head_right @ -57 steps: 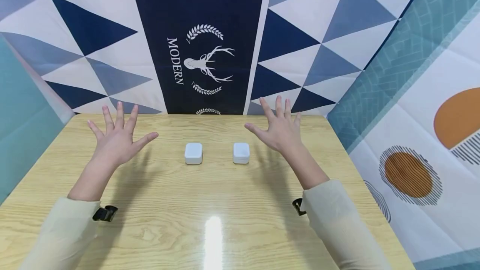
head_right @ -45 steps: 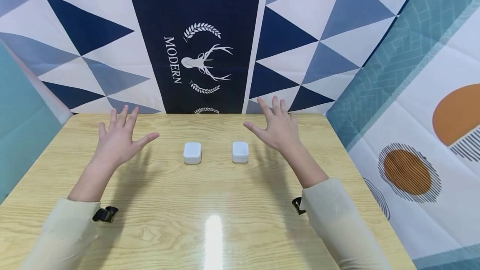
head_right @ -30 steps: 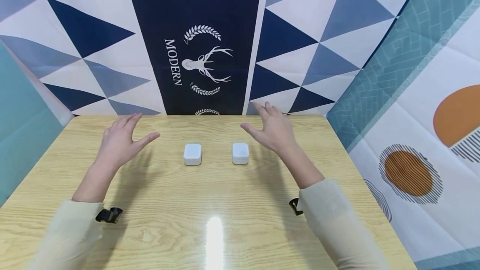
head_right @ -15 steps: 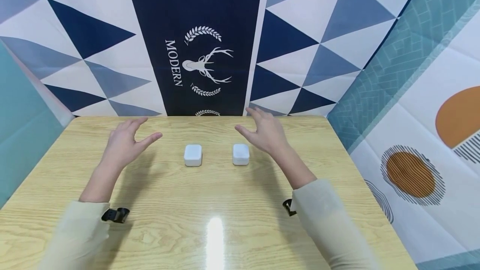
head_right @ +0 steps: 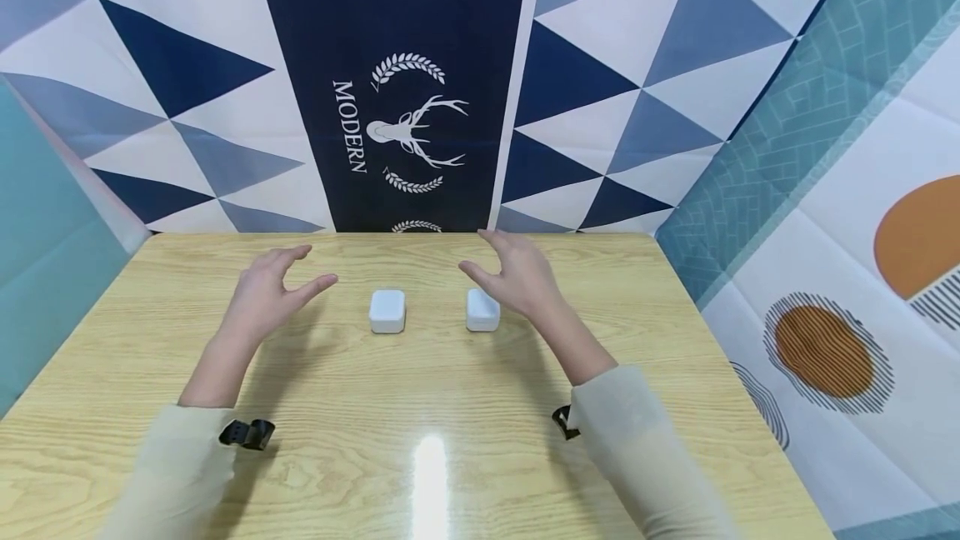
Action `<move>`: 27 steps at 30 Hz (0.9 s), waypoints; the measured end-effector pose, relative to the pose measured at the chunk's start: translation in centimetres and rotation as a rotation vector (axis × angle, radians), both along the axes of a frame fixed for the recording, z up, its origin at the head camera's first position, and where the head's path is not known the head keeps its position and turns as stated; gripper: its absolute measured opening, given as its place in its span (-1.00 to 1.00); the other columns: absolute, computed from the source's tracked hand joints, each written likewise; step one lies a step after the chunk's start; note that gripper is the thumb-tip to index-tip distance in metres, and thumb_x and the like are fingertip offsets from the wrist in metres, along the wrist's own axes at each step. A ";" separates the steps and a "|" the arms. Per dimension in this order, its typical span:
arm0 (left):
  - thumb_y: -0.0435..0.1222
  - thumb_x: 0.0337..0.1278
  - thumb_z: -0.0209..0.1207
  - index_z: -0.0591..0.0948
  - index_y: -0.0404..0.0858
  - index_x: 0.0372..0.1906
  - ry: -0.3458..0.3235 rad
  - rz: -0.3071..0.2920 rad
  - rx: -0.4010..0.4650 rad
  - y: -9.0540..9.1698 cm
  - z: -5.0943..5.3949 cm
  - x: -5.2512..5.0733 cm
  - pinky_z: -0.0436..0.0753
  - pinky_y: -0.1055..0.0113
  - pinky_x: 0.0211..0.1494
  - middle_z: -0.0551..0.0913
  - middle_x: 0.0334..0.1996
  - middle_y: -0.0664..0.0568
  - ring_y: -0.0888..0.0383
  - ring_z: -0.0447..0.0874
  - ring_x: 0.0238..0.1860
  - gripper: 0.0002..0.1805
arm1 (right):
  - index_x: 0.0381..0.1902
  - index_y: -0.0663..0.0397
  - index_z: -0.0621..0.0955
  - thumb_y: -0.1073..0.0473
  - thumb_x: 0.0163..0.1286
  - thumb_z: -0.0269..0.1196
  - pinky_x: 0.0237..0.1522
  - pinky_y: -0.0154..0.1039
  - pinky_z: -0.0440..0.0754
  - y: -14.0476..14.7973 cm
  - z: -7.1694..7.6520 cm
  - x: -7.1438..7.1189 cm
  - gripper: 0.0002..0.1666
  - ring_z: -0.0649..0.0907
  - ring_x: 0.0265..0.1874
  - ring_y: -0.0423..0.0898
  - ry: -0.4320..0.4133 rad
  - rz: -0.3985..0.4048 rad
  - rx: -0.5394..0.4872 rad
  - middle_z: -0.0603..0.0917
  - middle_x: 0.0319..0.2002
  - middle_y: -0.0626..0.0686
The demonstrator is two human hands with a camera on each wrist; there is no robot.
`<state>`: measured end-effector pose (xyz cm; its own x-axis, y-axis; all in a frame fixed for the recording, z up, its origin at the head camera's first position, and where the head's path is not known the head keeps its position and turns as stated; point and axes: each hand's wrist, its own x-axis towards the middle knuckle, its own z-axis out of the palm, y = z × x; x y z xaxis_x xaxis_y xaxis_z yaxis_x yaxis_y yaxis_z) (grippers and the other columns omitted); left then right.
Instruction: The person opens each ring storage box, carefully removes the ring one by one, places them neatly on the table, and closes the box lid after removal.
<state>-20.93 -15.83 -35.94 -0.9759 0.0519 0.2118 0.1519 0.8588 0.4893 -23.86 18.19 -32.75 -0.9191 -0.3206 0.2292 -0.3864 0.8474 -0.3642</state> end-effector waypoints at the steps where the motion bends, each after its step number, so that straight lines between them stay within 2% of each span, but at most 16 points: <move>1: 0.31 0.06 0.03 0.31 -0.28 0.34 -0.007 -0.003 0.008 0.0 -0.1 0.0 0.15 -0.22 0.30 0.36 0.28 -0.28 -0.25 0.21 0.33 -0.09 | 0.31 0.07 0.37 -0.27 0.28 0.13 0.24 0.12 0.35 -0.1 -0.1 0.0 -0.21 0.38 0.29 0.15 -0.003 0.006 -0.003 0.44 0.28 0.17; 6: 0.31 0.05 0.04 0.30 -0.28 0.35 -0.039 -0.021 0.041 0.1 -0.7 0.0 0.13 -0.21 0.34 0.35 0.30 -0.27 -0.26 0.19 0.34 -0.07 | 0.31 0.06 0.38 -0.28 0.28 0.13 0.26 0.12 0.33 -0.8 -0.8 -0.1 -0.22 0.37 0.30 0.14 -0.024 0.023 -0.011 0.44 0.28 0.15; 15: 0.31 0.04 0.05 0.32 -0.25 0.34 -0.054 -0.041 0.058 0.3 -1.5 -0.1 0.16 -0.17 0.35 0.37 0.29 -0.25 -0.25 0.22 0.33 -0.09 | 0.25 0.04 0.45 -0.26 0.28 0.14 0.27 0.10 0.33 -1.7 -2.0 0.0 -0.29 0.38 0.30 0.12 -0.056 0.042 -0.015 0.46 0.26 0.14; 27: 0.26 0.06 0.08 0.37 -0.27 0.30 -0.057 -0.066 0.079 0.7 -2.6 -0.1 0.25 -0.12 0.32 0.44 0.24 -0.21 -0.22 0.29 0.29 -0.14 | 0.27 0.01 0.43 -0.27 0.28 0.13 0.26 0.07 0.35 -2.8 -3.6 -0.1 -0.28 0.40 0.29 0.09 -0.097 0.071 -0.035 0.47 0.26 0.09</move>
